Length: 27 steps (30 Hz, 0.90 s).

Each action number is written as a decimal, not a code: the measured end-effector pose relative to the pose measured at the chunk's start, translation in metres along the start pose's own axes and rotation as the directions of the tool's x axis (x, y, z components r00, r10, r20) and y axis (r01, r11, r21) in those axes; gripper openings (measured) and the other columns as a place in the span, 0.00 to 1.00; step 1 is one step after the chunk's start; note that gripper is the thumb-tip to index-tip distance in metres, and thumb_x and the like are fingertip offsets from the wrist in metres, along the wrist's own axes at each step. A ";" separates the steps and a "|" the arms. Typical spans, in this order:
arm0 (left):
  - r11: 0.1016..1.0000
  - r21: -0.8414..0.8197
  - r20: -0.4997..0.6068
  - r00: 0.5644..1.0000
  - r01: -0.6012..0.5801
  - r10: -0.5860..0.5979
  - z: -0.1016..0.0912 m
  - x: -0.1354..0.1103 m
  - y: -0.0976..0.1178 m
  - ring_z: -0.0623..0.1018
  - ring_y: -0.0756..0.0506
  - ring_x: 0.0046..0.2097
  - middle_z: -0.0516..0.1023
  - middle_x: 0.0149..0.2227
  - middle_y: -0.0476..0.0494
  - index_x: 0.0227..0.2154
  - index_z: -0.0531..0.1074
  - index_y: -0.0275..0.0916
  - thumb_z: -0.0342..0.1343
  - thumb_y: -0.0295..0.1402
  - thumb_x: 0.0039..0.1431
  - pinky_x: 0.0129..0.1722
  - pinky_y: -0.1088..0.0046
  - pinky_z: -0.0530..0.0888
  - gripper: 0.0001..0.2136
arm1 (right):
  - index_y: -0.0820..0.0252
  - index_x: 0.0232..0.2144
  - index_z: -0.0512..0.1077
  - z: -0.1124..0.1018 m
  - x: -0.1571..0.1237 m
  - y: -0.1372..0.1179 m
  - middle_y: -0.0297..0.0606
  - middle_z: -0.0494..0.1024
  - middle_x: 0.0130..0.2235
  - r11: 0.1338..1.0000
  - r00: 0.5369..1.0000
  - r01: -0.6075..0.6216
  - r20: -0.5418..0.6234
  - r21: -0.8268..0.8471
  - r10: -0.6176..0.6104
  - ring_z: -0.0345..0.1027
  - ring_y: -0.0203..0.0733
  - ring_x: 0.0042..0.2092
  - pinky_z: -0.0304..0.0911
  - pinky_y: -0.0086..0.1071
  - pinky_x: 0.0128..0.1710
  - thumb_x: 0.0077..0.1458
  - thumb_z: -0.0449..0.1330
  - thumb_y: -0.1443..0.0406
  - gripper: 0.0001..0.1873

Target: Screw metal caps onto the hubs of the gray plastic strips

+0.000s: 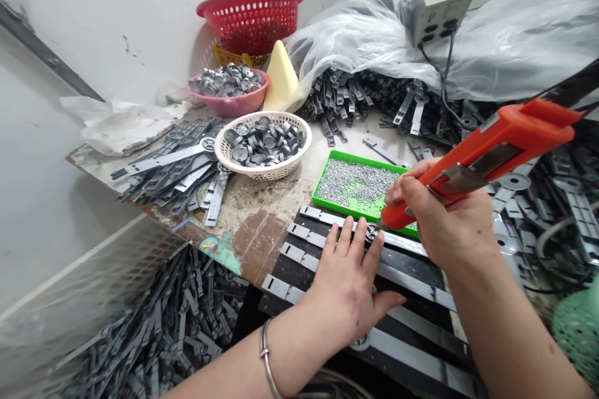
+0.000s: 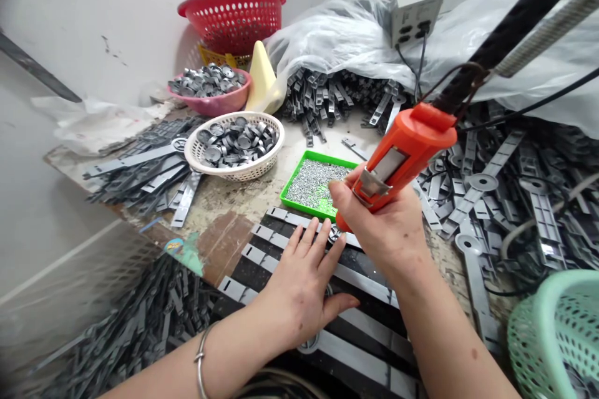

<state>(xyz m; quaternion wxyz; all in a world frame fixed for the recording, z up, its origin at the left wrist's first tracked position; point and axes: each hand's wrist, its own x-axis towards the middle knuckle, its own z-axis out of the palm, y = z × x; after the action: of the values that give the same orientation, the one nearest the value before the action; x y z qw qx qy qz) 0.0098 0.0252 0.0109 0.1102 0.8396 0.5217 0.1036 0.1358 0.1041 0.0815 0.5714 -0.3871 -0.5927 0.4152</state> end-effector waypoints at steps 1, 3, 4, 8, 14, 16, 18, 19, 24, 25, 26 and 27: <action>1.000 -0.004 -0.001 1.000 0.000 0.000 0.000 0.000 0.000 0.37 0.32 0.66 0.43 0.67 0.32 0.64 0.49 0.38 0.39 0.61 0.57 0.63 0.49 0.43 0.39 | 0.56 0.30 0.68 0.000 0.000 0.000 0.31 0.71 0.24 1.000 1.000 0.003 0.000 0.003 -0.003 0.64 0.34 0.21 0.62 0.31 0.20 0.48 0.65 0.58 0.12; 1.000 -0.013 -0.003 1.000 0.000 0.000 0.000 0.000 0.000 0.37 0.32 0.67 0.43 0.67 0.32 0.64 0.49 0.37 0.39 0.61 0.58 0.63 0.49 0.43 0.39 | 0.56 0.30 0.68 0.000 0.000 0.001 0.31 0.71 0.25 1.000 1.000 0.004 0.000 0.002 -0.004 0.62 0.33 0.20 0.63 0.32 0.21 0.48 0.65 0.58 0.12; 1.000 -0.016 -0.004 1.000 0.000 0.000 0.000 0.001 0.000 0.37 0.32 0.67 0.43 0.67 0.32 0.64 0.49 0.37 0.39 0.61 0.58 0.63 0.49 0.43 0.39 | 0.56 0.30 0.68 0.000 0.000 0.001 0.30 0.71 0.25 1.000 1.000 0.002 -0.001 -0.002 -0.002 0.62 0.32 0.20 0.63 0.32 0.21 0.48 0.65 0.58 0.12; 1.000 -0.023 0.001 1.000 -0.001 0.001 -0.001 0.002 0.000 0.37 0.32 0.66 0.42 0.67 0.36 0.64 0.50 0.38 0.38 0.61 0.57 0.63 0.49 0.43 0.39 | 0.55 0.30 0.67 0.000 -0.001 0.001 0.30 0.71 0.24 0.999 1.000 -0.018 -0.008 -0.041 0.017 0.61 0.32 0.19 0.64 0.33 0.22 0.48 0.65 0.57 0.13; 1.000 -0.024 0.016 1.000 -0.005 0.006 -0.001 0.002 0.000 0.38 0.30 0.66 0.42 0.67 0.42 0.64 0.48 0.37 0.37 0.61 0.58 0.63 0.47 0.42 0.40 | 0.55 0.32 0.67 0.002 -0.003 0.000 0.31 0.72 0.25 0.997 0.999 -0.044 -0.015 -0.068 0.043 0.61 0.33 0.20 0.61 0.31 0.20 0.48 0.65 0.57 0.13; 1.000 -0.018 0.018 1.000 -0.004 0.004 -0.001 0.001 0.001 0.38 0.30 0.66 0.42 0.67 0.43 0.64 0.48 0.37 0.36 0.61 0.57 0.63 0.47 0.43 0.40 | 0.55 0.31 0.67 0.001 -0.003 0.001 0.31 0.72 0.25 0.996 0.999 -0.044 -0.020 -0.073 0.043 0.61 0.33 0.20 0.61 0.32 0.20 0.48 0.65 0.56 0.13; 1.000 -0.010 0.019 1.000 -0.002 0.002 -0.001 0.001 0.001 0.38 0.30 0.66 0.43 0.67 0.43 0.64 0.49 0.37 0.36 0.62 0.57 0.63 0.48 0.43 0.40 | 0.55 0.31 0.67 0.001 -0.003 0.001 0.31 0.72 0.25 0.996 0.999 -0.045 -0.025 -0.077 0.043 0.61 0.33 0.21 0.62 0.32 0.21 0.49 0.65 0.56 0.13; 1.000 -0.007 0.019 1.000 0.000 0.000 0.000 0.001 0.001 0.38 0.30 0.66 0.43 0.67 0.43 0.64 0.49 0.37 0.35 0.62 0.57 0.63 0.48 0.43 0.41 | 0.55 0.31 0.67 0.000 -0.002 0.001 0.30 0.71 0.25 0.996 0.999 -0.046 -0.025 -0.077 0.044 0.61 0.33 0.21 0.62 0.32 0.22 0.48 0.65 0.56 0.13; 1.000 0.003 0.023 1.000 0.001 -0.001 0.000 0.002 0.001 0.38 0.31 0.66 0.43 0.67 0.44 0.64 0.49 0.33 0.32 0.62 0.58 0.63 0.49 0.43 0.42 | 0.55 0.32 0.66 0.001 -0.002 0.002 0.30 0.72 0.25 0.996 0.999 -0.045 -0.025 -0.074 0.043 0.61 0.32 0.20 0.62 0.31 0.21 0.48 0.65 0.56 0.14; 1.000 0.005 0.025 1.000 0.001 -0.001 -0.001 0.003 0.001 0.38 0.31 0.66 0.43 0.67 0.44 0.64 0.49 0.33 0.32 0.62 0.58 0.63 0.49 0.43 0.42 | 0.55 0.32 0.66 0.001 -0.002 0.003 0.30 0.72 0.25 0.996 0.999 -0.043 -0.025 -0.075 0.042 0.61 0.32 0.20 0.62 0.31 0.21 0.48 0.65 0.56 0.14; 1.000 0.007 0.023 1.000 0.001 -0.001 -0.001 0.003 0.001 0.38 0.31 0.66 0.44 0.67 0.44 0.64 0.49 0.33 0.32 0.62 0.58 0.63 0.49 0.43 0.42 | 0.55 0.32 0.66 0.001 -0.002 0.003 0.30 0.72 0.25 0.996 0.999 -0.042 -0.025 -0.078 0.040 0.61 0.32 0.20 0.62 0.31 0.21 0.48 0.65 0.55 0.14; 1.000 0.009 0.020 1.000 0.001 -0.001 -0.001 0.003 0.001 0.38 0.31 0.66 0.44 0.67 0.44 0.64 0.49 0.33 0.32 0.62 0.58 0.63 0.49 0.43 0.42 | 0.55 0.32 0.66 0.001 -0.002 0.003 0.30 0.71 0.25 0.996 0.999 -0.042 -0.025 -0.082 0.040 0.61 0.33 0.21 0.61 0.31 0.21 0.48 0.65 0.55 0.14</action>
<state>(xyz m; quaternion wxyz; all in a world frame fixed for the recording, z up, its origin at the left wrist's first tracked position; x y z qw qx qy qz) 0.0117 0.0271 0.0120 0.1116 0.8408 0.5216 0.0927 0.1349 0.1032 0.0776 0.5533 -0.4273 -0.5944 0.3973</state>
